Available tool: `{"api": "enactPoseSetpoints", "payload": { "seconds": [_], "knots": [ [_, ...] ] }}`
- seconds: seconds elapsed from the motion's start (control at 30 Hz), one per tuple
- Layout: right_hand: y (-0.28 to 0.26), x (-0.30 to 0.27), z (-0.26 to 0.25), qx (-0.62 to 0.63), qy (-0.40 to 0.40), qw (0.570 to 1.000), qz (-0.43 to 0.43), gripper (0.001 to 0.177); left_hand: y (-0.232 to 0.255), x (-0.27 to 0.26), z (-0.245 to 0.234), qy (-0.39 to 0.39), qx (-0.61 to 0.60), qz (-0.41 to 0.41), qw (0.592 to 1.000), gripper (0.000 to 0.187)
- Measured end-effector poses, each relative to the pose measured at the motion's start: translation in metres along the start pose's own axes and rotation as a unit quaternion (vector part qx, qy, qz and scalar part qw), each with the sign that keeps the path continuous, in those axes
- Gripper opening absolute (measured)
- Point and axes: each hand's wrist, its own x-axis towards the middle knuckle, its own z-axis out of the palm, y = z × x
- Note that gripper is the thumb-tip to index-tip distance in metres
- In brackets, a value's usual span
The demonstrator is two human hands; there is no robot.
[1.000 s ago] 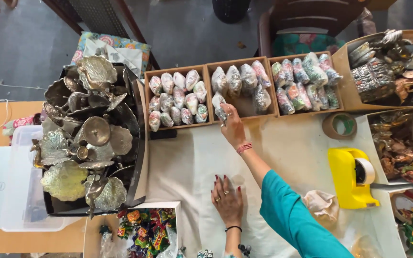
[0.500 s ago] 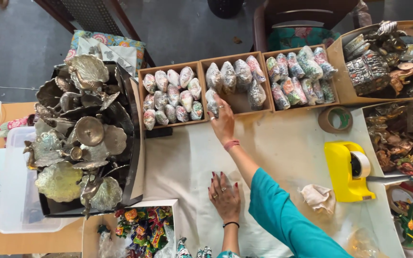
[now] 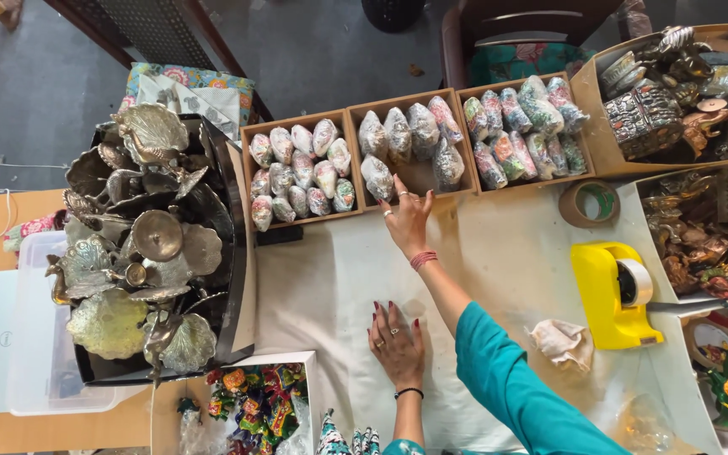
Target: The person wipes a small metallic figurine with a white cloth. They place the figurine into a cardboard box and then pick up another figurine from a different box to wipe it as well.
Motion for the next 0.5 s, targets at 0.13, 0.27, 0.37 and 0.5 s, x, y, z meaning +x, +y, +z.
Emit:
{"api": "enactPoseSetpoints", "payload": {
  "seconds": [0.13, 0.27, 0.37, 0.5],
  "knots": [
    [-0.007, 0.002, 0.007, 0.009, 0.016, 1.000, -0.003, 0.064, 0.002, 0.003, -0.003, -0.012, 0.006, 0.000, 1.000, 0.062],
    [-0.013, 0.001, 0.020, -0.010, 0.046, 0.999, 0.024, 0.058, 0.002, 0.003, -0.001, -0.020, -0.006, -0.011, 1.000, 0.062],
    [-0.018, -0.001, 0.018, -0.012, 0.061, 0.998, 0.031, 0.055, 0.000, 0.000, 0.001, -0.032, -0.011, -0.016, 0.999, 0.062],
    [-0.025, 0.000, 0.019, -0.001, 0.053, 0.997, 0.062, 0.054, -0.001, -0.002, 0.003, -0.027, -0.009, -0.017, 0.999, 0.062]
  ]
}}
